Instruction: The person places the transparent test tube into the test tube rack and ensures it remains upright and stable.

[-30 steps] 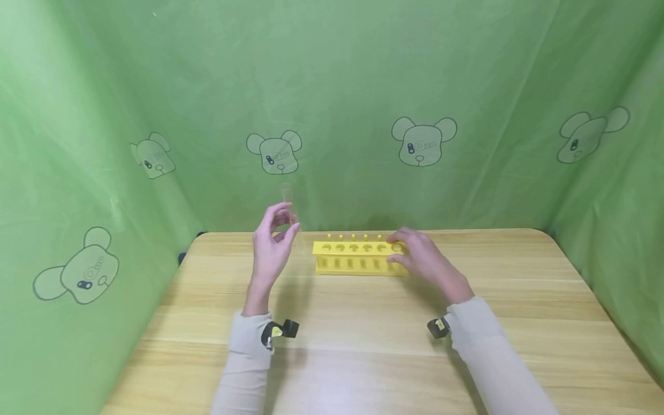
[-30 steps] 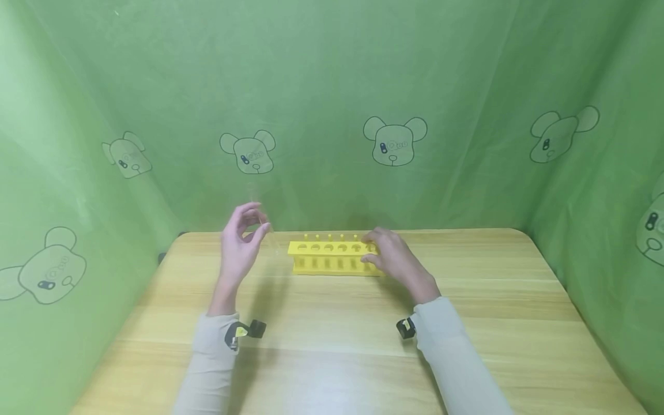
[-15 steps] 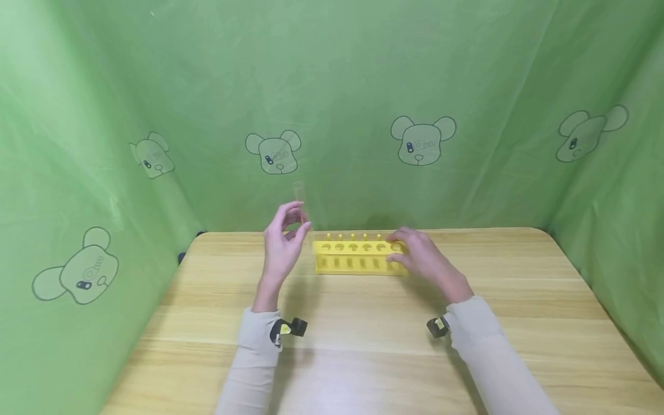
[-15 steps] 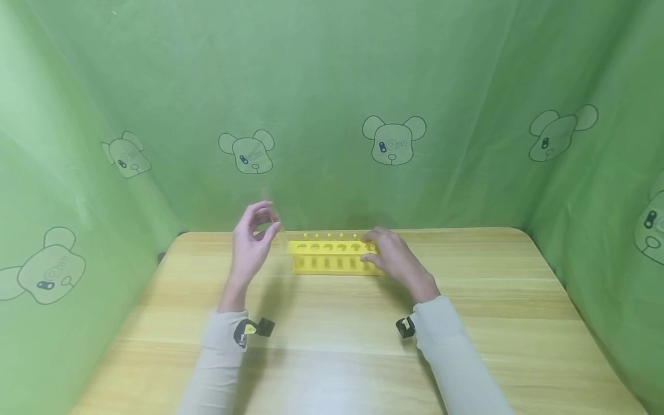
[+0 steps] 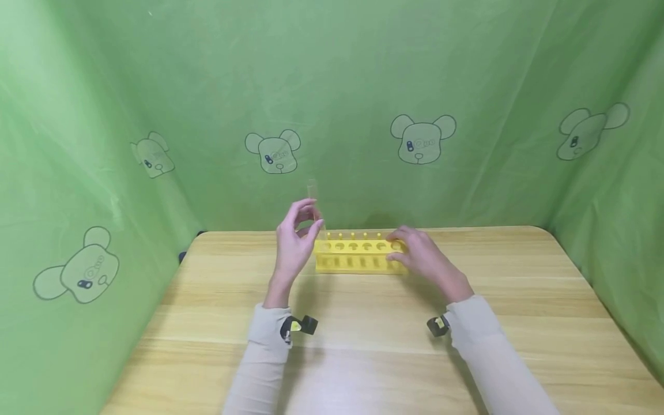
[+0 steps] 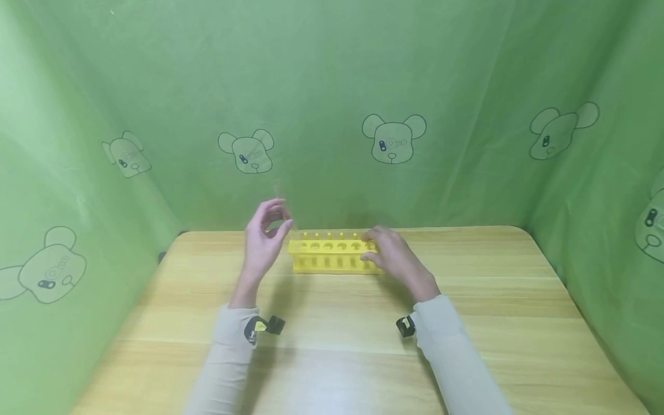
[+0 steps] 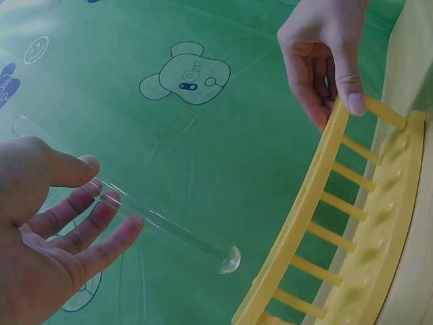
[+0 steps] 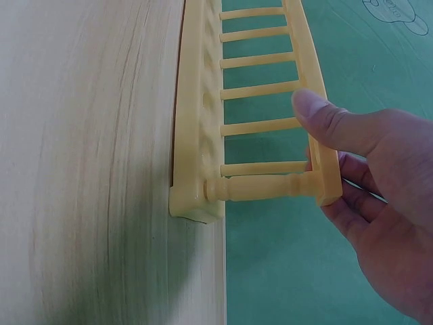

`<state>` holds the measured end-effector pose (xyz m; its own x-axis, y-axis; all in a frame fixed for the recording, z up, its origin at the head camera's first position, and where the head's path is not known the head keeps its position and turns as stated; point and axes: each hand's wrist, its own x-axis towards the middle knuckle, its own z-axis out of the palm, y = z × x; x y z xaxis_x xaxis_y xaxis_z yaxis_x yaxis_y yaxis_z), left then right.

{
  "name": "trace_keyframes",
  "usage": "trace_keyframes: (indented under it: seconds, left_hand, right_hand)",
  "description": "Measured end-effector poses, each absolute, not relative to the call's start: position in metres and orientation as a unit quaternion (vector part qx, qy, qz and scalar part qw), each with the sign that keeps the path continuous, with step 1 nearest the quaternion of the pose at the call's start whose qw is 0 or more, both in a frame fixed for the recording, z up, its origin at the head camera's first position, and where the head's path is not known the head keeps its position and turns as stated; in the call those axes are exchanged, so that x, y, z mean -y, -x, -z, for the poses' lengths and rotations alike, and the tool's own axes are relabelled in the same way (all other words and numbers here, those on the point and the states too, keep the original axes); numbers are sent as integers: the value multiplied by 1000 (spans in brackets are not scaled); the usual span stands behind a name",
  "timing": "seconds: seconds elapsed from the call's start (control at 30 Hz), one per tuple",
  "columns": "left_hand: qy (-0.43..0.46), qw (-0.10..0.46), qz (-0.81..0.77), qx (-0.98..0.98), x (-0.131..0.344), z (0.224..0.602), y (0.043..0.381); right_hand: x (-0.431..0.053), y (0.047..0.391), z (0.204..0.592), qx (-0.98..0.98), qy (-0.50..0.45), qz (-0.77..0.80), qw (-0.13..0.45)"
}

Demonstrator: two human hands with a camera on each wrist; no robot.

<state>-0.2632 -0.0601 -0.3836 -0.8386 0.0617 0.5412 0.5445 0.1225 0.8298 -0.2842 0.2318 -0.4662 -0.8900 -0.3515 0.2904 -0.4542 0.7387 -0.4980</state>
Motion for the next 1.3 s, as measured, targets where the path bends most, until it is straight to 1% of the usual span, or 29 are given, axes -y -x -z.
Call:
trace_keyframes:
  seconds: [0.3,0.53,0.93,1.17,1.3]
  left_hand:
    - [221,176,639,715,44,384,265]
    - [236,176,640,709,35,404,286]
    - [231,163,644,711,23,402,289]
    - [243,162,641,710,16,384,275]
    - [242,164,636,714,13,385,278]
  right_hand:
    - [-233,284,467,929,-215,-290,83]
    - [-232,284,467,930,-210,-292,80]
    - [-232,284,466,929,-208,-295,87]
    - [-231,284,466,929,-207,-294,83]
    - [-232,285,466,929,-206,-295,81]
